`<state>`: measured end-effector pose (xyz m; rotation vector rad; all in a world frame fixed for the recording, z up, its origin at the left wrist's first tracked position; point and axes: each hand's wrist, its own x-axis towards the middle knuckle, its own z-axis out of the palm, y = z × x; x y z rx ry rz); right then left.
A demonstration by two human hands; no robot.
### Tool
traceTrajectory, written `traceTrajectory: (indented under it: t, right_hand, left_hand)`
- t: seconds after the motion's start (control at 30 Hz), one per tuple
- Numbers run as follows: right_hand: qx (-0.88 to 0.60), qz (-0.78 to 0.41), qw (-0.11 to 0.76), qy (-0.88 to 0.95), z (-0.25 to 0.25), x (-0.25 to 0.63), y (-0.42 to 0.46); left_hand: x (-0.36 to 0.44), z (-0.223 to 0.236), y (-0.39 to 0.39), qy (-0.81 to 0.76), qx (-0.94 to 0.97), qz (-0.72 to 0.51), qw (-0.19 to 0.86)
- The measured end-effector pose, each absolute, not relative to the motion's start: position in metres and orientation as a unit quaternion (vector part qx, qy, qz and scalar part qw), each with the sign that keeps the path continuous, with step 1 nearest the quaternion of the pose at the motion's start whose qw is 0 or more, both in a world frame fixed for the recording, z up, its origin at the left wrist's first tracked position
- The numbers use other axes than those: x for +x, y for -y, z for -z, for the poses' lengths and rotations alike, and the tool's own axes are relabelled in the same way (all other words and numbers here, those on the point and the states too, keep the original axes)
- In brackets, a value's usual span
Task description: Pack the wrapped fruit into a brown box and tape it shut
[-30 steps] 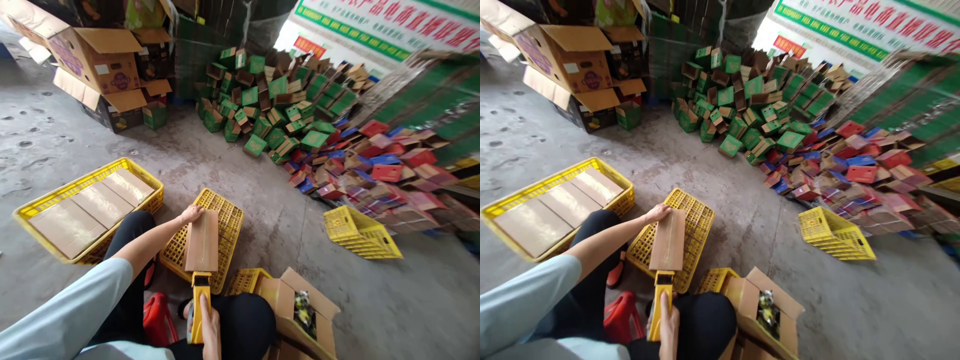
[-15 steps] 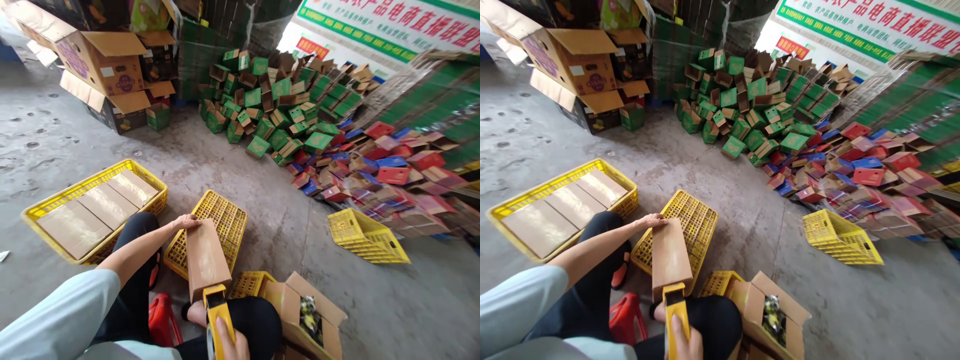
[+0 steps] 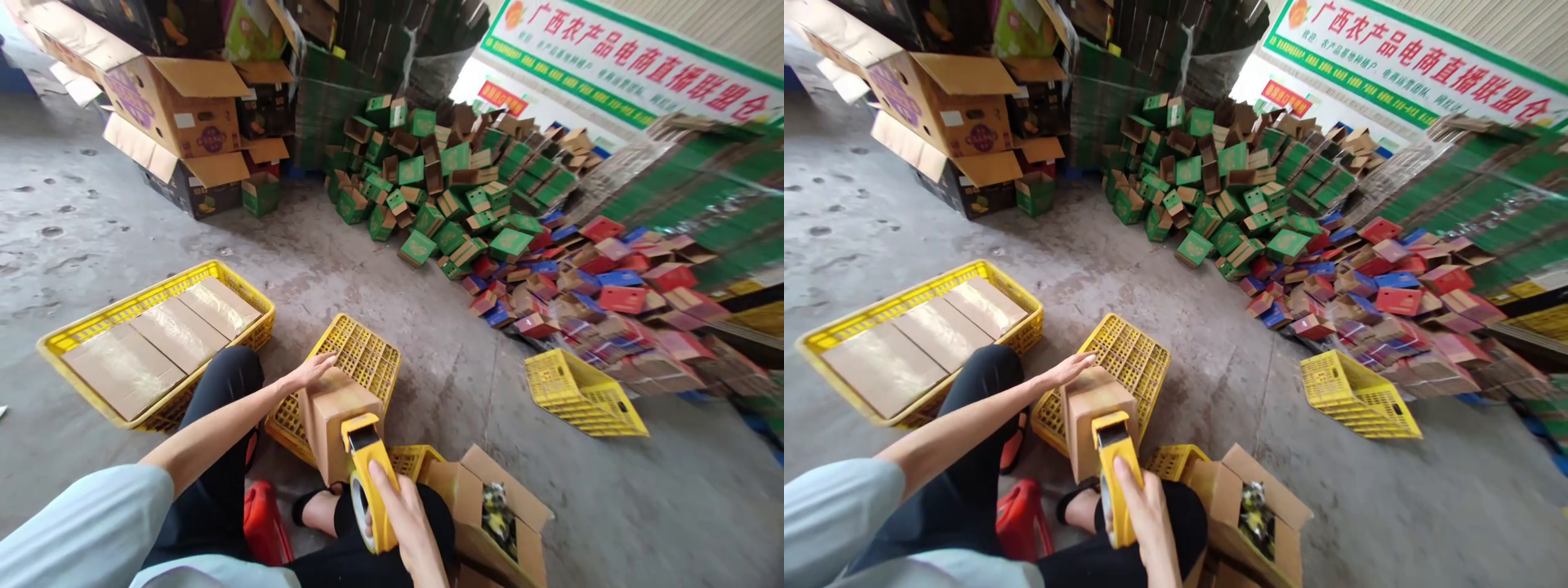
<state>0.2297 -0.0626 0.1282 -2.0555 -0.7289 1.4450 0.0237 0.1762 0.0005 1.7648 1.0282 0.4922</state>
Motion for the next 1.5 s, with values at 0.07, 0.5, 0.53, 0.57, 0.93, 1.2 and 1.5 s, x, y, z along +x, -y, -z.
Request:
traceTrajectory:
  t: [0.07, 0.5, 0.53, 0.57, 0.93, 1.2, 1.5]
  right_hand:
    - [-0.74, -0.539, 0.279, 0.289, -0.131, 0.225, 0.04]
    - [-0.713, -0.546, 0.286, 0.335, -0.141, 0.223, 0.004]
    - [-0.712, -0.546, 0.287, 0.336, -0.141, 0.222, 0.006]
    - [-0.711, -0.546, 0.287, 0.337, -0.141, 0.222, 0.008]
    - [-0.707, -0.538, 0.278, 0.366, -0.137, 0.223, 0.012]
    - [-0.727, -0.529, 0.259, 0.352, -0.135, 0.229, 0.025]
    - [-0.713, -0.542, 0.279, 0.347, -0.142, 0.234, 0.031]
  left_hand:
    - [0.03, -0.032, -0.177, -0.362, 0.72, -0.251, 0.536]
    - [0.011, -0.063, -0.16, -0.122, 0.928, -0.147, 0.32]
    - [0.011, -0.061, -0.162, -0.116, 0.933, -0.142, 0.31]
    - [0.011, -0.06, -0.164, -0.112, 0.937, -0.137, 0.302]
    - [0.011, -0.06, -0.176, -0.145, 0.943, -0.141, 0.265]
    - [-0.006, -0.06, -0.192, -0.185, 0.937, -0.112, 0.275]
    - [-0.002, -0.064, -0.186, -0.176, 0.909, -0.117, 0.36]
